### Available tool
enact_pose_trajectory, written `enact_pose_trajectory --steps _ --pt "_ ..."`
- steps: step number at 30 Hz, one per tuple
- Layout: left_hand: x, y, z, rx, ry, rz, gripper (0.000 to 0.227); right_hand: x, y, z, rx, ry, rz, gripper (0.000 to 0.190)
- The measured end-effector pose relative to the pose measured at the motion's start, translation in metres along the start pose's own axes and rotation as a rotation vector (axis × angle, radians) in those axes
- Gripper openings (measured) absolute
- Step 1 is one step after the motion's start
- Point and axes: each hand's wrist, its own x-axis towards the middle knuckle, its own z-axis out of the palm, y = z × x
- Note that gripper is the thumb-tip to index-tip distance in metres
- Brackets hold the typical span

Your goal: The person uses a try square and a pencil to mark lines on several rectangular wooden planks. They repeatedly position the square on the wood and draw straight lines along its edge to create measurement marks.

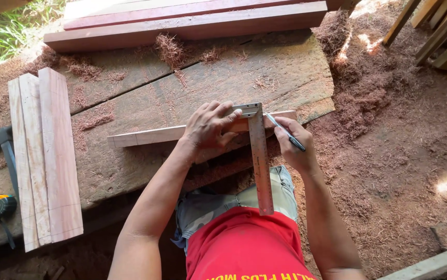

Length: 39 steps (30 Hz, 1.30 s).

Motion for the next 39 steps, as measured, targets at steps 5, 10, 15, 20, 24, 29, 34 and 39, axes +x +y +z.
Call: enact_pose_trajectory --steps 5,10,15,20,24,29,34,39 --pt "0.003 0.007 -0.014 -0.061 -0.029 -0.059 0.062 -0.002 -0.018 -0.002 -0.098 0.009 -0.153 0.026" --pt "0.003 0.005 -0.014 -0.076 -0.028 -0.054 0.062 -0.012 -0.012 -0.034 -0.317 -0.406 0.266 0.024" --pt "0.006 0.003 -0.016 -0.095 -0.035 -0.078 0.062 -0.034 -0.011 -0.032 -0.116 -0.199 0.584 0.038" --pt "0.008 -0.007 -0.003 -0.088 -0.043 -0.108 0.062 -0.074 0.017 0.026 0.550 -0.191 0.618 0.041" --pt "0.011 -0.016 0.006 0.054 0.011 -0.113 0.093 -0.077 0.005 0.036 0.651 -0.237 0.636 0.032" --pt "0.016 -0.015 0.000 0.020 0.024 -0.235 0.128 -0.071 -0.008 -0.026 0.313 0.163 0.027 0.012" --pt "0.017 -0.013 -0.004 0.043 -0.096 -0.264 0.123 -0.067 -0.038 -0.069 0.233 0.446 -0.132 0.014" --pt "0.017 -0.011 -0.006 0.046 -0.083 -0.253 0.117 -0.074 -0.030 -0.073 0.271 0.672 -0.043 0.019"
